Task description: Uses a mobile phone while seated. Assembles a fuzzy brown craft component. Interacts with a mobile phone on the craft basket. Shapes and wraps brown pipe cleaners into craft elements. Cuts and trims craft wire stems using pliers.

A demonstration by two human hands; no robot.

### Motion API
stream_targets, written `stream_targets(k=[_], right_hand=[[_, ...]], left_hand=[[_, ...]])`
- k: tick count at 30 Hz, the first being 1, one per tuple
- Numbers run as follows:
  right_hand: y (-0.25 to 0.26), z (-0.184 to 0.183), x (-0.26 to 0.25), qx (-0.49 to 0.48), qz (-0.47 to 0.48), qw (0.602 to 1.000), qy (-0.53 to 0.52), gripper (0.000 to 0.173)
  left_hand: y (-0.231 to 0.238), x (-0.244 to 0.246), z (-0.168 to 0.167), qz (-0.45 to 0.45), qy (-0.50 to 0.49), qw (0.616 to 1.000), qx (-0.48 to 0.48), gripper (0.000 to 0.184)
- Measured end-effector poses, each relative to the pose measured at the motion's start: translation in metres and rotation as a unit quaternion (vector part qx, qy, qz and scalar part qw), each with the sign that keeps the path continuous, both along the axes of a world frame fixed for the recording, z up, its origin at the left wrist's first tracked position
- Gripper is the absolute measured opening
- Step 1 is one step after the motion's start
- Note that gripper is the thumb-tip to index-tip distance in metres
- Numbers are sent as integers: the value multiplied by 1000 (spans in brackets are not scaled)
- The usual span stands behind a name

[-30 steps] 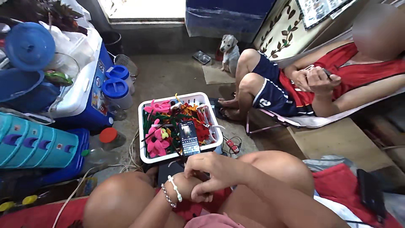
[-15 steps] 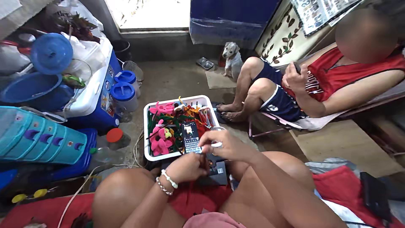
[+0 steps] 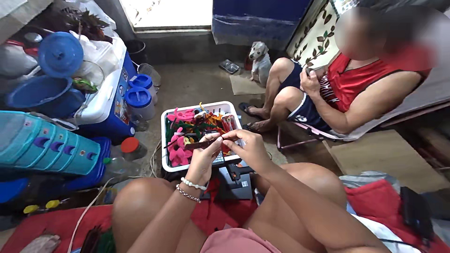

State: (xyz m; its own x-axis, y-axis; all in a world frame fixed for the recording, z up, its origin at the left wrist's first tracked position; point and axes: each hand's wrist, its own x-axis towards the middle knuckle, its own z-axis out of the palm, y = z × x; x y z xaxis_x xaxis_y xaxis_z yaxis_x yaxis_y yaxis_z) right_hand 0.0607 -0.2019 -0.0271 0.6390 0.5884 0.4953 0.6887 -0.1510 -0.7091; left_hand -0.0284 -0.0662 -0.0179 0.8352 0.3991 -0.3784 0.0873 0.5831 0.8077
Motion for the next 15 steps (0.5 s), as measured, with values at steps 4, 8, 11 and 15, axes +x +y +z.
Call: stream_targets(k=[4, 8, 11, 15], right_hand=[[-4, -1, 1, -20, -25, 999, -41, 15], [-11, 2, 3, -74, -14, 996, -54, 22], [-10, -1, 7, -101, 26, 992, -77, 29], [-4, -11, 12, -117, 50, 986, -106, 30]], left_hand=[[-4, 5, -3, 3, -1, 999, -33, 12], [-7, 9, -7, 8, -56, 997, -54, 13], [-4, 5, 0, 25, -44, 996, -68, 14], [2, -6, 9, 33, -17, 995, -93, 15]])
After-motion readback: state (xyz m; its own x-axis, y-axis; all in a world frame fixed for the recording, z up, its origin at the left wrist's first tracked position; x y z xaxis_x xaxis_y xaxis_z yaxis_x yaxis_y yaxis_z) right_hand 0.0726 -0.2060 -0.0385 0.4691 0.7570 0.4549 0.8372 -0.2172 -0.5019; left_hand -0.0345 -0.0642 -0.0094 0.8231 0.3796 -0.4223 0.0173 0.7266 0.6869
